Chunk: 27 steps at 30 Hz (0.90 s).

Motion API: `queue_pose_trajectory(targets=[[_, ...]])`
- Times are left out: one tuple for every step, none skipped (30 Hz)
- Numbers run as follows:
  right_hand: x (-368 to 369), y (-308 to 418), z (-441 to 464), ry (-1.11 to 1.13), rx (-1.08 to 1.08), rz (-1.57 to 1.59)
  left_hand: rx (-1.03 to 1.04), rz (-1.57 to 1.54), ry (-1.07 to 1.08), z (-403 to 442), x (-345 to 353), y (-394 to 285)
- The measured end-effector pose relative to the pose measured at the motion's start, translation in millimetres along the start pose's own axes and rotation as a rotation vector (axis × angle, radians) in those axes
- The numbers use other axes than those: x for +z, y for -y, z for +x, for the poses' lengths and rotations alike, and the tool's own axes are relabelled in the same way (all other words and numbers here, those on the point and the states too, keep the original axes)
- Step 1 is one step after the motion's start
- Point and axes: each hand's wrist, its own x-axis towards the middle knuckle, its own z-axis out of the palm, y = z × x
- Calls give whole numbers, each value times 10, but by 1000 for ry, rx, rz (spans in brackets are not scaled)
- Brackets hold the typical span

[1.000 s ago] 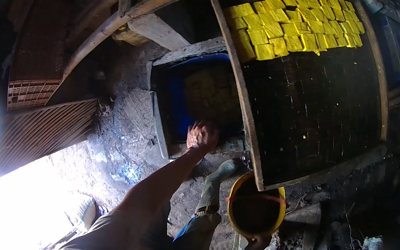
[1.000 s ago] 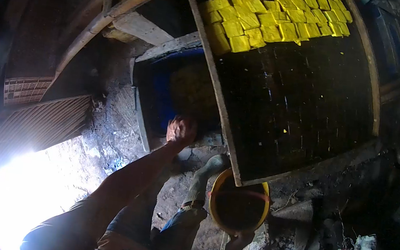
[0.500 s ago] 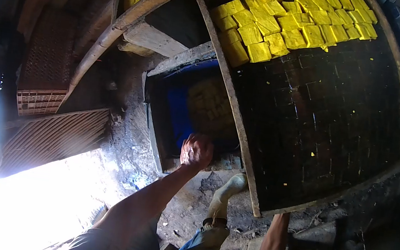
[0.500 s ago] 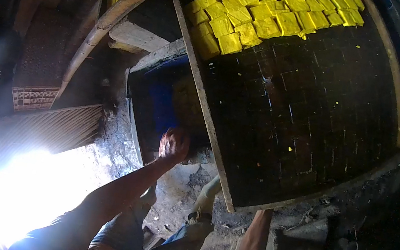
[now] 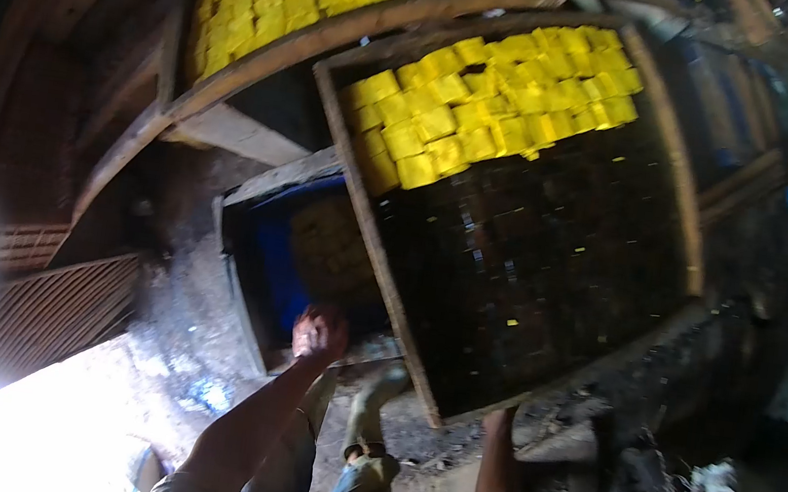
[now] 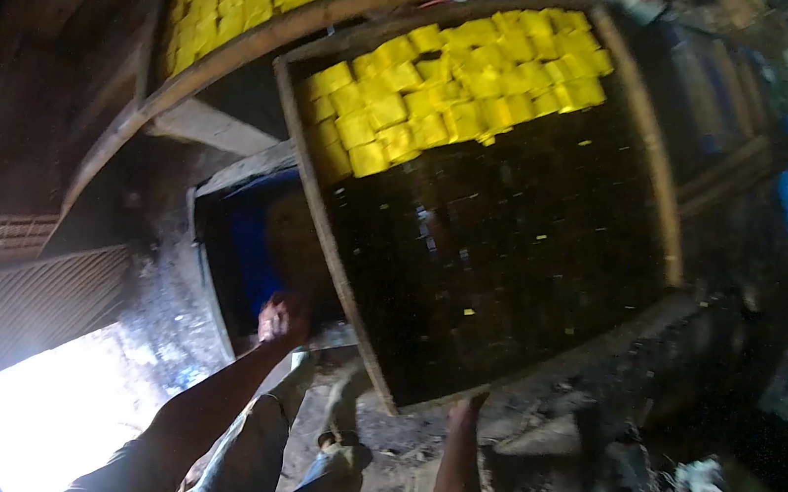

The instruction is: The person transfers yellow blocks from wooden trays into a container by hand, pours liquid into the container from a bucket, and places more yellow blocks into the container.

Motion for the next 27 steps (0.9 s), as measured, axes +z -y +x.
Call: queue_pose_trajectory(targets=[[-146,80,37,-117,32,122,-85,-12,62,25,37,16],[-314,288,20,-175,20,173,-76,-18,-35,31,110,31],[-487,481,-16,-222,-8,216,-70,-19,-129,-3,175,64],[-673,737,-68,-207,-59,269,4,58,-154,-85,355,214],[-830,1027,56,-111,-343,255,75,140,-184,-81,486,299],[-915,1272,122,-21,-617,231,33,-28,-289,-29,331,164],[-752,1725,68,-26,-703,179,8,54,-176,-40,340,187],[-442,2388,26,-27,-790,126,12,45,-251,-45,357,180],[-148,2860,67,-24,-832,63,12,34,-328,-57,379,172],[138,3275,160,-21,-873,0,34,17,-318,-120,446,225],[384,3582,343,42,-985,-91,56,3,-305,-93,497,273],[662,3867,558,44,-1045,-149,-74,-35,-183,-61,268,108],[949,4130,747,45,-1100,-205,-118,-46,-99,-47,263,126],[1224,4354,860,-11,-1100,-279,-137,-14,-7,-82,262,186],[1477,4617,998,-64,-1110,-356,-160,11,76,-31,287,180],[1673,4824,1189,-98,-1061,-397,-171,-67,63,6,215,125],[1859,4958,1407,-126,-1007,-436,-187,-140,52,22,107,73],[2032,5101,1586,-166,-987,-474,-29,-113,-5,-53,347,302],[2191,5218,1761,-203,-964,-512,-30,-109,-5,14,257,267],[2334,5307,1926,-239,-928,-535,-106,-307,-27,51,66,223],[2450,5382,2113,-275,-892,-560,-184,-507,-49,108,-65,161],[2511,5317,2629,-461,-1167,-728,-236,-542,-69,107,-48,262],[2631,5321,2771,-564,-1060,-919,-301,-526,-82,85,-91,347],[2717,5345,2640,-580,-1088,-907,-398,-631,-129,101,-257,295],[2744,5364,2500,-597,-1116,-894,-494,-736,-179,148,-447,210],[2744,5402,2341,-588,-1115,-889,-474,-851,-246,120,-442,307],[2733,5428,2239,-382,-1087,-698,-451,-964,-314,118,-491,348]])
